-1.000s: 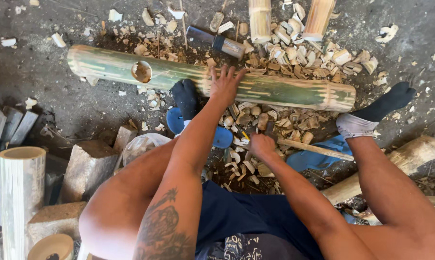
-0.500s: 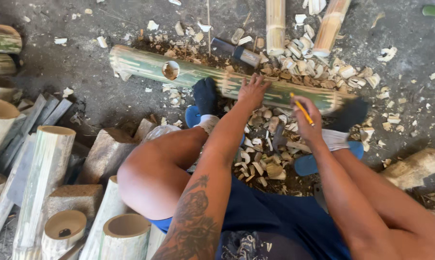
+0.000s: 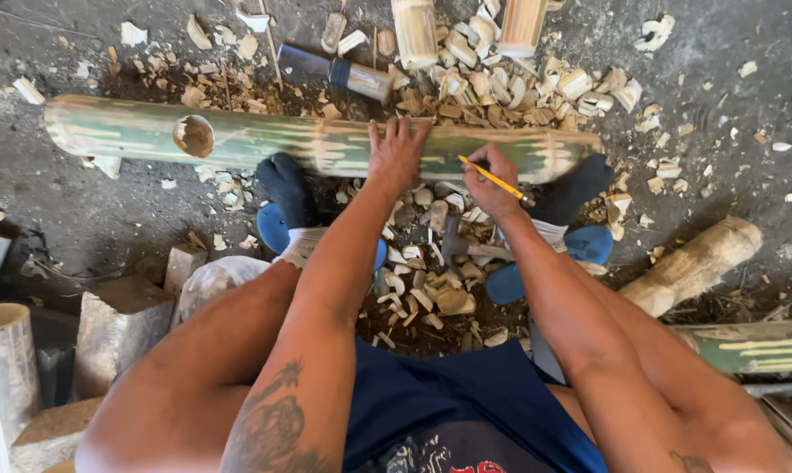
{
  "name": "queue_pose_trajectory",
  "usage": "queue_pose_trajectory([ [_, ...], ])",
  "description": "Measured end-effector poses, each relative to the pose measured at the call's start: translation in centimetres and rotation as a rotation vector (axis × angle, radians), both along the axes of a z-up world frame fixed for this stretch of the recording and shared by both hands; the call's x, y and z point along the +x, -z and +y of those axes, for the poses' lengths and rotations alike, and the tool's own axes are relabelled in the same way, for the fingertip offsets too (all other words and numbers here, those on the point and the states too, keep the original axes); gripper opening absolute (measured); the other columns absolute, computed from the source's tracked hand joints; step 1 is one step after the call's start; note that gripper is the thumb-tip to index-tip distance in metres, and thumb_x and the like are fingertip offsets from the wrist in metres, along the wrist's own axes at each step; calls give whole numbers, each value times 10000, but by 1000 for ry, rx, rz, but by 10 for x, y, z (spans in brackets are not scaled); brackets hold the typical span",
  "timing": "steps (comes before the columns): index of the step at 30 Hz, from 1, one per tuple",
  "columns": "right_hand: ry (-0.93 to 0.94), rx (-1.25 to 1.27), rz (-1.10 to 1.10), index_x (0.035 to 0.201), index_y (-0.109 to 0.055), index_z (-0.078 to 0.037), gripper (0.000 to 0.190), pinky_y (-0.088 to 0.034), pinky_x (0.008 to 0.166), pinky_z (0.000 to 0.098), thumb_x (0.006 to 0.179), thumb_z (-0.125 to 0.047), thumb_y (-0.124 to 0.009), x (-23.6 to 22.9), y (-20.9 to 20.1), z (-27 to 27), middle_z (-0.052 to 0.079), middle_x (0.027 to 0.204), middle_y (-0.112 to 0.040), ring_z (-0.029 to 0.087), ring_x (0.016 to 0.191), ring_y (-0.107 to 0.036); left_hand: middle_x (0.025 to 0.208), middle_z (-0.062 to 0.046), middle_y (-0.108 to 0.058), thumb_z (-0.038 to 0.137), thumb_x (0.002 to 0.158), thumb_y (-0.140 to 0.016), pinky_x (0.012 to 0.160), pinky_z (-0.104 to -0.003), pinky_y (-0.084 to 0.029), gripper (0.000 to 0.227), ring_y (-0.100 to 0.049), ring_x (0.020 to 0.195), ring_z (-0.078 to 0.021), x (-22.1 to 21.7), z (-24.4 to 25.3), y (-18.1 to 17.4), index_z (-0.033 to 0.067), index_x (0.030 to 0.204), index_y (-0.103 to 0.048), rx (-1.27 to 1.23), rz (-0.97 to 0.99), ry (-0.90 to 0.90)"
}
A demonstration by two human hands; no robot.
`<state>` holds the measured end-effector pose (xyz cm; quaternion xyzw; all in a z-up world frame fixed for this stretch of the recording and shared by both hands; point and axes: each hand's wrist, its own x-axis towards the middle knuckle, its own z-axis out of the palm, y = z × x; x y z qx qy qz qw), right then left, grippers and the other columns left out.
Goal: The person sits on the ground and uses a chisel and hammer to carve a hole into a bamboo pole. They repeatedly strike the chisel to remove material, then inspect the hole and continue carving.
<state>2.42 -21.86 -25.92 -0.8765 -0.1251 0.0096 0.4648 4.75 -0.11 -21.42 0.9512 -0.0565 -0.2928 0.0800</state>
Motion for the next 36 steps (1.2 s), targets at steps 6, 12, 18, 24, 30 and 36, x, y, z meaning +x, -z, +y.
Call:
queue_pose_trajectory([
  [6,-49,73,-72,926,-583,-41,111,-594,711,375,877,-55,-681,10,5,3,117,853,-739,270,778,-748,1608,-176,-313,190,702,-903,1221,-672,-126,1109,-247,1516,-359,10,1,-14,241,1587,-236,-13,1,-10],
  [12,-44,40,-34,851,-550,-29,131,-581,673,367,856,-43,-680,12,5,2,144,827,-705,284,746,-731,1594,-180,-278,162,687,-892,1204,-672,-95,1122,-211,1500,-371,16,-1,-19,231,1575,-208,12,42,2],
  [18,-227,-109,-186,755,-559,-49,163,-516,620,406,791,-35,-717,-2,13,-2,155,718,-643,313,686,-661,1603,-181,-315,162,719,-868,1227,-689,-123,1068,-232,1530,-382,1,-1,-11,228,1589,-252,5,3,7],
  [24,92,490,344,897,-535,-46,128,-508,638,304,973,-47,-638,13,33,-9,81,821,-714,137,725,-629,1612,-198,-264,296,685,-908,1207,-685,-103,1170,-207,1512,-397,16,-3,-10,229,1608,-193,33,128,34],
  [30,113,701,447,904,-547,-59,121,-602,736,289,999,-32,-616,23,40,-18,91,883,-697,147,800,-717,1613,-158,-272,588,705,-861,1199,-698,-99,1153,-215,1510,-373,18,-6,-8,262,1595,-206,-100,44,37],
  [36,374,771,441,1158,-589,-97,207,-580,610,289,1028,-257,-568,40,44,-10,56,1036,-722,135,852,-726,1618,-112,-310,672,719,-779,1193,-710,-115,1107,-241,1521,-346,15,-15,-12,270,1600,-244,-44,41,21],
])
